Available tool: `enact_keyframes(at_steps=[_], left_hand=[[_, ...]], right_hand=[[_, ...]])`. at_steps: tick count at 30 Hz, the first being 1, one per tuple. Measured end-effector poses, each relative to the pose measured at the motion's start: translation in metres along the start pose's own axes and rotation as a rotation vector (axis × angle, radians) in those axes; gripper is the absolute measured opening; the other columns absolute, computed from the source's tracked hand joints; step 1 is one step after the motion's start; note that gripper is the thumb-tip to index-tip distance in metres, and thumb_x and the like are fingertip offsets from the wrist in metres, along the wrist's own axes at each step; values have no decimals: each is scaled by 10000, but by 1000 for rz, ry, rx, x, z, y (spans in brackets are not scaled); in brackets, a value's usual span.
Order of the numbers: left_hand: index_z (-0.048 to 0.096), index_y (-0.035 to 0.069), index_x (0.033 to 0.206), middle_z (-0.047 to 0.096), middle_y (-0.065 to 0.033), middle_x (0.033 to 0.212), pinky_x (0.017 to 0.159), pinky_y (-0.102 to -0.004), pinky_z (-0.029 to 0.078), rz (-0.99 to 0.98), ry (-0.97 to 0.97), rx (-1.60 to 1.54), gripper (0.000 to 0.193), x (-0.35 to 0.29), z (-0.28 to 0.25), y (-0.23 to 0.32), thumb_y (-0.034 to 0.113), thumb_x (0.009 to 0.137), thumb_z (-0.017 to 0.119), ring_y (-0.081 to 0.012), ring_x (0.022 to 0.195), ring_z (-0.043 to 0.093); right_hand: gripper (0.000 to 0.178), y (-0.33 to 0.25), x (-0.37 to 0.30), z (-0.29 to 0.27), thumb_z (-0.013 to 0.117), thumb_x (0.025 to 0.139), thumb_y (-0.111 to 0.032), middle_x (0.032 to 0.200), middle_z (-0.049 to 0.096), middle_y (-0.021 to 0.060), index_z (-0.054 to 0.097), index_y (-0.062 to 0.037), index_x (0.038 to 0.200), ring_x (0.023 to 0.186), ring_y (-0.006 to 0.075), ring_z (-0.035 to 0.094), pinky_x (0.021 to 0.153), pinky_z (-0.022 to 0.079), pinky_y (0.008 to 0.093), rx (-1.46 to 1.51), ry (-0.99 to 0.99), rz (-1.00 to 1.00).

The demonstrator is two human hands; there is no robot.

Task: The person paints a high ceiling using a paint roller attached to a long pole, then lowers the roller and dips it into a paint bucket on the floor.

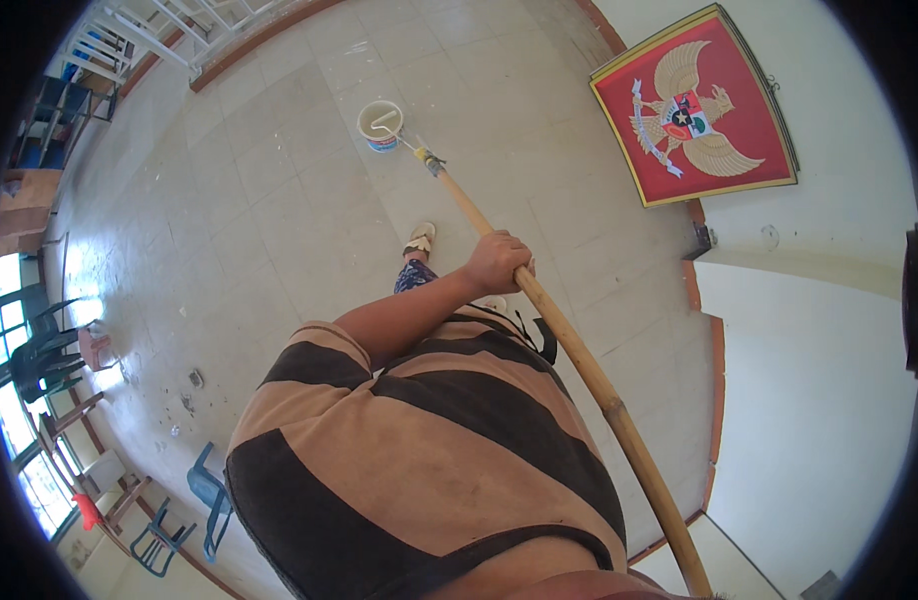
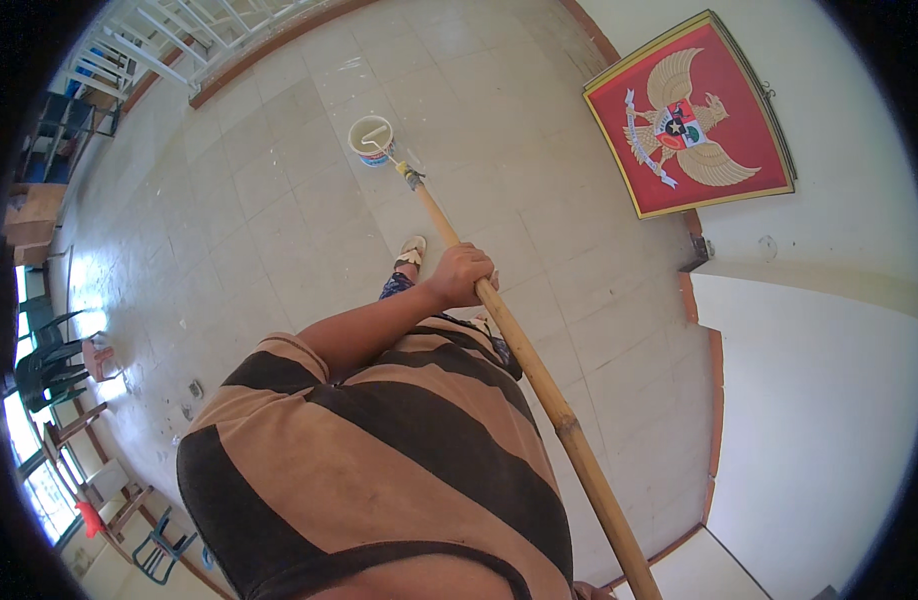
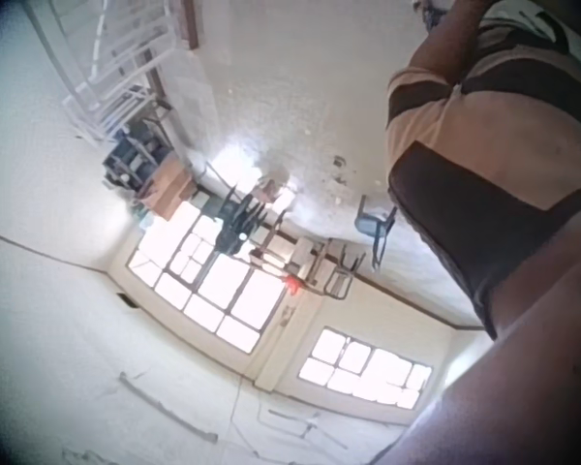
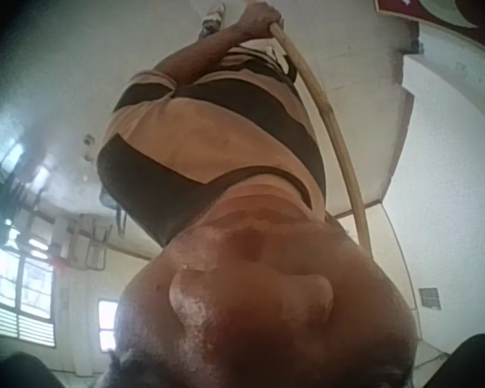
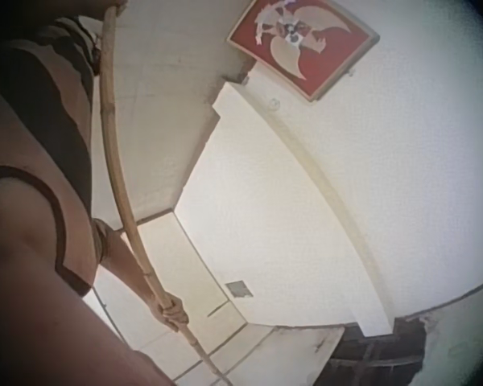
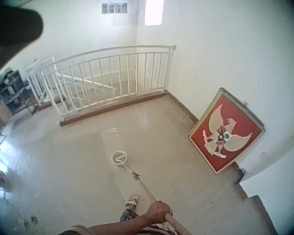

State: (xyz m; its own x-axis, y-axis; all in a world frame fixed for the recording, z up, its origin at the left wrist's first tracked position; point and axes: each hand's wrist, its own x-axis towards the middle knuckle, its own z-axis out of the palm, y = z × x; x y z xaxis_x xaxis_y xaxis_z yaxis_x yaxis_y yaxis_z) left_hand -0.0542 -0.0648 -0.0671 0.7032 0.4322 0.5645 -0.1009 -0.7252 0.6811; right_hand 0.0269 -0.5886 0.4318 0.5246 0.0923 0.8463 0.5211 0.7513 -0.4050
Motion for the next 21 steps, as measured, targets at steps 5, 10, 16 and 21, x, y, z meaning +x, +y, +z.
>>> enact_keyframes(at_steps=[5, 10, 16, 21], left_hand=[[490, 108, 552, 528, -58, 544, 543, -385, 432, -35, 7, 37, 209, -9, 2, -27, 130, 622, 686, -269, 528, 548], [487, 109, 545, 534, -58, 545, 542, -389, 430, -68, -29, 38, 212, -19, -3, -45, 133, 617, 685, -273, 525, 539], [482, 108, 542, 541, -59, 543, 548, -395, 431, -106, -5, 92, 214, -22, -5, -61, 128, 633, 674, -274, 533, 543], [499, 108, 549, 550, -57, 558, 568, -396, 436, -102, -13, 49, 202, -23, -8, -70, 131, 643, 677, -277, 554, 552]], right_hand=[[394, 32, -7, 27, 359, 1008, -402, 611, 437, -15, 462, -64, 833, 456, 75, 407, 422, 398, 211, -5, 33, -36], [396, 49, -14, 54, 345, 1012, -397, 613, 443, -11, 466, -60, 844, 463, 85, 414, 425, 404, 222, -86, -3, 49], [402, 61, -20, 67, 329, 1015, -403, 606, 434, -12, 452, -62, 841, 463, 93, 409, 426, 399, 233, -53, -39, 72], [405, 72, -27, 76, 327, 1015, -404, 601, 435, -14, 450, -67, 827, 459, 94, 408, 419, 396, 235, -41, -86, 93]])
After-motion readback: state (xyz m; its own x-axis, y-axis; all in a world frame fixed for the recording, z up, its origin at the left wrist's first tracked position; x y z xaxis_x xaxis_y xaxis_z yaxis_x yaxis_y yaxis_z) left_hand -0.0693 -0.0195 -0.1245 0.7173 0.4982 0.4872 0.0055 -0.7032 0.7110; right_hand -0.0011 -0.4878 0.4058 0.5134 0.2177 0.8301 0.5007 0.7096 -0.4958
